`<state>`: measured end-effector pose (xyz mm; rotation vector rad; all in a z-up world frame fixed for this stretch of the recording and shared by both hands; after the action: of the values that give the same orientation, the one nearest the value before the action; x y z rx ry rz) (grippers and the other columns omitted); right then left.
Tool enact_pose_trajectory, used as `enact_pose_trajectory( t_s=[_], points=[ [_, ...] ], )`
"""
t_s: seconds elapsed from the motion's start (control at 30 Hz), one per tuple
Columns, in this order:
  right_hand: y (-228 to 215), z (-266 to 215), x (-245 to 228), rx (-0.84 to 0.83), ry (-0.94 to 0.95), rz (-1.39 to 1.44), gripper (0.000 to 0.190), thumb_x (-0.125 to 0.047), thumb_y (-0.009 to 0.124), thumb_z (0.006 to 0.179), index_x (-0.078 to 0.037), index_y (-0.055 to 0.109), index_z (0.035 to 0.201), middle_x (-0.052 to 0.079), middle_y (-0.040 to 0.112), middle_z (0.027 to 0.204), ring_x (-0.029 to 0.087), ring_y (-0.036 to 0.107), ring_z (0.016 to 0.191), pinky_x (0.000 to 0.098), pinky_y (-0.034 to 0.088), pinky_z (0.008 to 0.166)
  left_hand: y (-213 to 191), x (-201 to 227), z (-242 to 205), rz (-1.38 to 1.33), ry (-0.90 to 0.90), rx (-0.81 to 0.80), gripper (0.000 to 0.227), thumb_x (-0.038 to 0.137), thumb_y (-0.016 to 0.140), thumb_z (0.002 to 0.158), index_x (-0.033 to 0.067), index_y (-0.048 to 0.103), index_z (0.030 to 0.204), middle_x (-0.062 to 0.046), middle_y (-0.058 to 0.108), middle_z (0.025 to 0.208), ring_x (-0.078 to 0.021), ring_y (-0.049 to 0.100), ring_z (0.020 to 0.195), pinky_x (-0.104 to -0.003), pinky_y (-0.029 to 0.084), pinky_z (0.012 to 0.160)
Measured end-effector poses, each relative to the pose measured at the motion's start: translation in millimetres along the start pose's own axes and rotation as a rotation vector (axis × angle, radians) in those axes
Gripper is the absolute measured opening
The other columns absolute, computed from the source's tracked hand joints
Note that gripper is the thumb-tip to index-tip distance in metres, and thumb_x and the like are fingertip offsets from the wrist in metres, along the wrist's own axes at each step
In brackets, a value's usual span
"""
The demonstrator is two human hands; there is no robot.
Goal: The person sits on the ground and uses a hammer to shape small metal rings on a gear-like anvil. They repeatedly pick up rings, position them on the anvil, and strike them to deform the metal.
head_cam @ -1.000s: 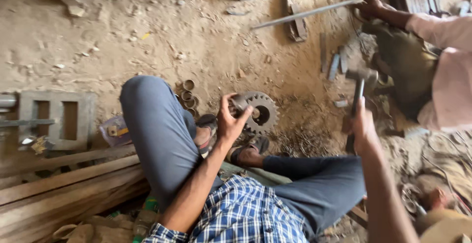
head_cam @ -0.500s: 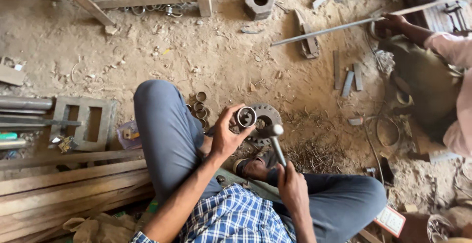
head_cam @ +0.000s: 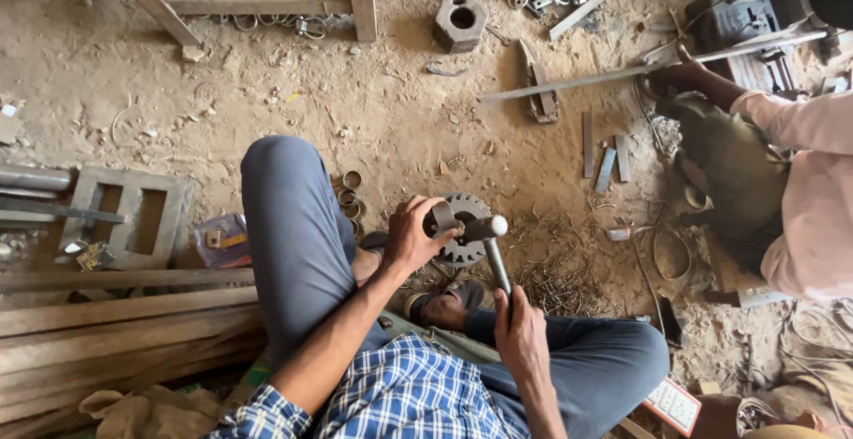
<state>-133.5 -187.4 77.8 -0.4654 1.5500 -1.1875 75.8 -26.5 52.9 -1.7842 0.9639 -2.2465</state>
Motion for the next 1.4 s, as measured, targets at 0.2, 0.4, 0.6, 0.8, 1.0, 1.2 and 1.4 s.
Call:
enact_pose_trajectory(
  t_s=[0.2,0.4,0.6,0.8,1.0,1.2,1.4],
  points=[
    [-53,13,-50,0.19,-0.204,0.043,0.033,-0.025,0.056,0.108,0.006,0.053,0.118,0.016,0.058,0.062,0.029,0.052,0.047,0.0462,0.041,0.048,1,-5,1,0.019,-0.014,-0.022,0.058,0.035,0.087,0.073,0.0099,0.069,0.122,-0.01,0.068,0.114,-0.0321,0.063,0.108,-0.045,0.05,0.093],
    [-14,40,-60,-0.06,-0.031,0.085,0.026,-0.027,0.056,0.103,0.0,0.054,0.105,0.015,0.059,0.058,0.027,0.057,0.044,0.0438,0.044,0.041,-2,-1,5,0.063,-0.021,-0.048,0.064,0.038,0.089,0.071,0.0068,0.068,0.123,-0.01,0.067,0.116,-0.031,0.062,0.107,-0.046,0.047,0.095],
    [-30,31,-54,0.122,-0.162,-0.02,0.026,-0.024,0.055,0.106,0.0,0.055,0.113,0.015,0.056,0.058,0.031,0.051,0.045,0.0463,0.041,0.047,4,-5,1,0.051,0.013,-0.046,0.062,0.036,0.089,0.071,0.007,0.068,0.122,-0.012,0.067,0.114,-0.0315,0.064,0.105,-0.046,0.049,0.095],
    [-4,6,-5,-0.047,0.077,-0.036,0.037,-0.025,0.056,0.101,0.004,0.051,0.123,0.018,0.059,0.058,0.031,0.056,0.042,0.0458,0.046,0.036,9,-10,-4,-0.218,-0.052,-0.043,0.055,0.018,0.086,0.075,0.0084,0.062,0.123,-0.01,0.071,0.116,-0.0239,0.071,0.105,-0.038,0.056,0.095],
    [12,-14,25,-0.095,0.152,-0.08,0.026,-0.029,0.056,0.101,-0.004,0.052,0.106,0.021,0.063,0.063,0.039,0.063,0.05,0.0504,0.05,0.041,-28,23,-9,-0.151,0.107,0.14,0.061,0.017,0.089,0.075,0.0068,0.058,0.127,-0.011,0.067,0.13,-0.0278,0.061,0.116,-0.043,0.046,0.102],
    [21,-10,32,-0.143,0.177,-0.101,0.025,-0.032,0.056,0.102,-0.007,0.052,0.099,0.022,0.063,0.063,0.043,0.063,0.053,0.0533,0.049,0.046,-45,42,-10,-0.117,0.195,0.202,0.068,0.013,0.086,0.08,0.0089,0.056,0.141,-0.015,0.063,0.134,-0.0325,0.058,0.126,-0.043,0.044,0.11],
    [9,-10,24,-0.039,0.078,-0.045,0.027,-0.031,0.06,0.1,-0.006,0.054,0.093,0.023,0.059,0.061,0.044,0.059,0.052,0.0543,0.046,0.048,-21,17,-8,-0.182,0.034,0.123,0.062,0.016,0.085,0.075,0.0084,0.06,0.131,-0.012,0.067,0.125,-0.0299,0.064,0.115,-0.041,0.051,0.101]
  ],
)
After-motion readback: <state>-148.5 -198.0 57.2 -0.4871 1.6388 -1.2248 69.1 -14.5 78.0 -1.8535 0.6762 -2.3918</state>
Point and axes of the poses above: each hand's wrist, its own z-axis towards the middle knuckle, its own y-axis out of the palm, x = y × z, the point moved 9 cm from there along z, towards the middle knuckle
